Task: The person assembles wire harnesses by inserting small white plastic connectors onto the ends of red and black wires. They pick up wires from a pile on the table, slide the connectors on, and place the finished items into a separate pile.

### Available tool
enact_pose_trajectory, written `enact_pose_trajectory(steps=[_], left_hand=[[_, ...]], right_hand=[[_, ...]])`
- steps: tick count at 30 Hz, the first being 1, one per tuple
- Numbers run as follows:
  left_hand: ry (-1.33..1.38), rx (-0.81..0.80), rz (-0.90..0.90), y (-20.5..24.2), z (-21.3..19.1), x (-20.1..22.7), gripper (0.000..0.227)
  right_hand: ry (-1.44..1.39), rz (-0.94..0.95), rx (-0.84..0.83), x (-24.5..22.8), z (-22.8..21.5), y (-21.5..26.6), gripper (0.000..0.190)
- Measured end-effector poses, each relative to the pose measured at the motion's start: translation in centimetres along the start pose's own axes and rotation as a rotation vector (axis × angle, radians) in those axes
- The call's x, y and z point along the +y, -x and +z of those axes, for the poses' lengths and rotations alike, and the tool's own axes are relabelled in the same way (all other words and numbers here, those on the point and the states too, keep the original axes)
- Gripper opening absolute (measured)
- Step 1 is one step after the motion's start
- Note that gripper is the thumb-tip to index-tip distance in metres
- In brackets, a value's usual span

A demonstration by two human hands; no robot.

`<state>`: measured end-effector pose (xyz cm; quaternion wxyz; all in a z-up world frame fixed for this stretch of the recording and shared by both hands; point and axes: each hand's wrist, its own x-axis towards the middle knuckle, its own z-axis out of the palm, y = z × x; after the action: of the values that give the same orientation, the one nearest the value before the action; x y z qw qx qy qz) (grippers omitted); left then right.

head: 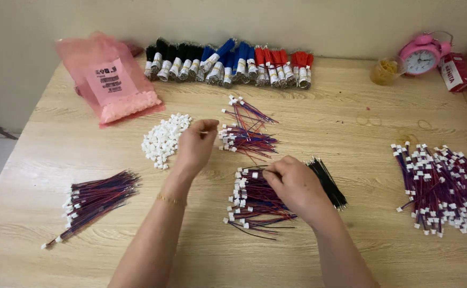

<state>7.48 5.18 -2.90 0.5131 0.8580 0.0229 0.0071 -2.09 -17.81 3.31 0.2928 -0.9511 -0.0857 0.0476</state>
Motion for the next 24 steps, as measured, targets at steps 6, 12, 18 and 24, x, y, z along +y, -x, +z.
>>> enact_pose_trajectory(steps=[6, 12, 18, 24], left_hand=[[-0.425, 0.057, 0.184, -8.2, 3.9, -3.8, 0.017], [-0.642, -0.191, 0.243, -11.2, 4.7, 0.4, 0.034], [-0.901, -0.284, 0.496, -10.5, 4.1, 2.7, 0.042], [-0.733, -0.193, 0.598, -15.2, 6.7, -4.1, 0.020]], right_hand=[[-0.100, 0.036, 0.079, -1.1, -1.0, -0.2, 0.024], [-0.247, 0.204, 0.118, -1.1, -2.8, 0.0, 0.029], [-0.252, 0.219, 0.160, 1.1, -2.3, -1.0, 0.029], [-0.293, 0.213, 0.132, 0.4, -2.3, -1.8, 0.025]])
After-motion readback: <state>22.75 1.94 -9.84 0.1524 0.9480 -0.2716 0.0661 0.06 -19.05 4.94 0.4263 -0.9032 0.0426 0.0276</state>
